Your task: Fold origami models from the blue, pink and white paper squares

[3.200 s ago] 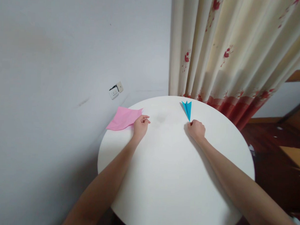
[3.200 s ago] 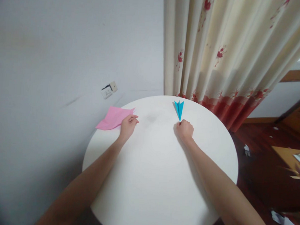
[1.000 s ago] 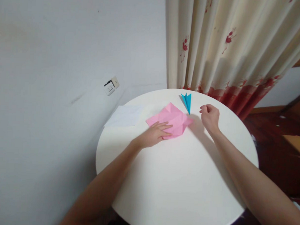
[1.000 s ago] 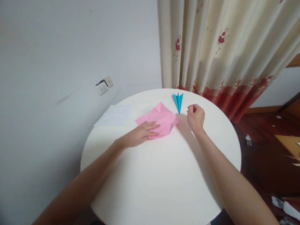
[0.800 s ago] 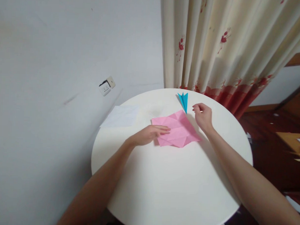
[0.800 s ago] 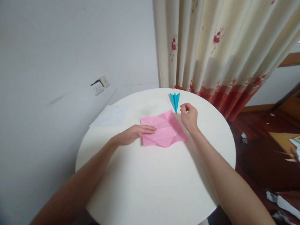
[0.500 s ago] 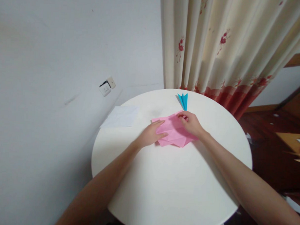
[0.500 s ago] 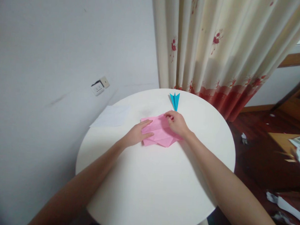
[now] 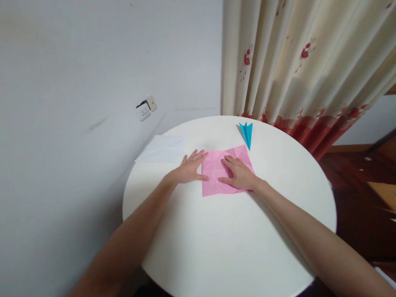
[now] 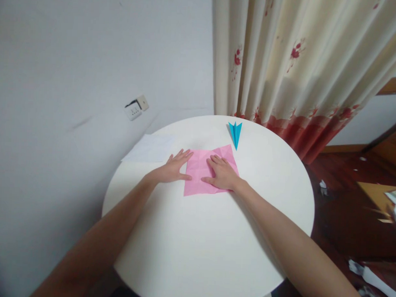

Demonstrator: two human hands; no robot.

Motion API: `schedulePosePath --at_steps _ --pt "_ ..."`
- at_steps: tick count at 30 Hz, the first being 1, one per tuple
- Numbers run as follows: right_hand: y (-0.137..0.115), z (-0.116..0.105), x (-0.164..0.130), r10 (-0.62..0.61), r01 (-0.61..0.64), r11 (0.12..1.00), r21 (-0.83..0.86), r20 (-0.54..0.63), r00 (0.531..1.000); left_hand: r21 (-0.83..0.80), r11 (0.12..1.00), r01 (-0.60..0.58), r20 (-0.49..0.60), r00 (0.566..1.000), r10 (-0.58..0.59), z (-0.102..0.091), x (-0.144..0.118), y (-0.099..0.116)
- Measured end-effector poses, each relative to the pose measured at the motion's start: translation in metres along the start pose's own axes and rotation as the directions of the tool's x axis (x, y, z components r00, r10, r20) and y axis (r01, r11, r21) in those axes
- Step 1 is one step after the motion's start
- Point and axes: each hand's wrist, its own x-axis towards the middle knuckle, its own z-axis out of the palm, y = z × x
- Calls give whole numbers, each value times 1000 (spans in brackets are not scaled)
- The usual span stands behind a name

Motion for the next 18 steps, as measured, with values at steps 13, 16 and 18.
schedulePosePath --at_steps 13,16,18 --pt "-1 2 3 -15 15 999 38 8 1000 71 992 -104 170 981 90 19 5 25" --pt "11 -8 -1 -13 10 999 41 67 998 101 991 -88 167 983 71 17 4 20" --pt "23 -16 -4 38 -39 999 3 112 993 120 989 -91 169 983 70 17 4 18"
